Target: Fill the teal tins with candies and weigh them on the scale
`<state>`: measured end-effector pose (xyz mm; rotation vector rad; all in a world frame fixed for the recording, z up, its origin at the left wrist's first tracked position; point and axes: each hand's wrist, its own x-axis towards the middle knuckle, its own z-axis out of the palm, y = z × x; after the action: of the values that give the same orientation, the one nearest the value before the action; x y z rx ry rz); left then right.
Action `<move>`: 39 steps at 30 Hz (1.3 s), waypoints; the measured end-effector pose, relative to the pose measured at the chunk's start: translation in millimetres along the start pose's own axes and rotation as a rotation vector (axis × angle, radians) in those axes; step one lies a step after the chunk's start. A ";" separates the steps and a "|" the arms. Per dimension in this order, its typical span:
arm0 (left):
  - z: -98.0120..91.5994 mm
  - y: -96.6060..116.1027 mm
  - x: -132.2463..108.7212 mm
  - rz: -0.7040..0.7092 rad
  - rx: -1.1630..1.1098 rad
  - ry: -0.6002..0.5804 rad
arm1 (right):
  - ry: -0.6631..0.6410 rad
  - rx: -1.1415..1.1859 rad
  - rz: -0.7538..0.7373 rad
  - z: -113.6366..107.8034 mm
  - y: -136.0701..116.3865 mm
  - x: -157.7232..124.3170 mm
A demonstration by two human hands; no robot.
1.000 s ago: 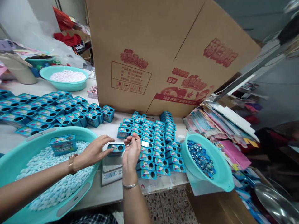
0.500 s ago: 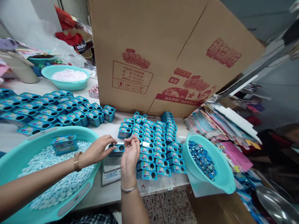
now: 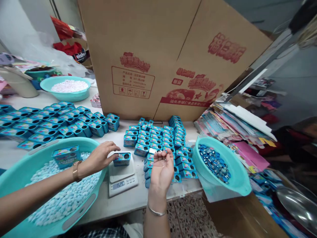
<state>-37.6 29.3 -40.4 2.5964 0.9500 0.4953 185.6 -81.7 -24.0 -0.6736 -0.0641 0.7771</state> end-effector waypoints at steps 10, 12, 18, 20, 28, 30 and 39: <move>3.6 6.1 7.9 0.062 0.171 -0.089 | 0.004 0.028 -0.011 -12.6 -2.0 4.4; 5.5 8.1 10.9 0.068 0.180 -0.090 | -0.016 0.014 -0.005 -8.2 9.4 2.4; 13.2 24.0 22.9 0.074 0.115 -0.032 | -0.156 -0.110 0.188 15.3 62.4 -10.9; 14.1 24.9 25.3 0.063 0.069 -0.025 | -0.183 -0.155 0.189 19.8 75.9 -14.1; 8.4 -11.6 10.8 -0.058 -0.064 0.045 | -0.349 -0.443 0.092 16.6 91.2 -16.3; 9.6 -11.2 5.6 -0.041 -0.059 0.033 | -0.323 -0.431 0.093 16.5 85.8 -14.1; 25.4 6.2 14.0 0.000 0.053 -0.178 | -0.144 -0.344 0.051 1.6 39.3 -1.7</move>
<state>-13.3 29.4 -57.4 2.6350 0.9140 0.2363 159.2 -61.6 -45.4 -0.9462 -0.3184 0.8726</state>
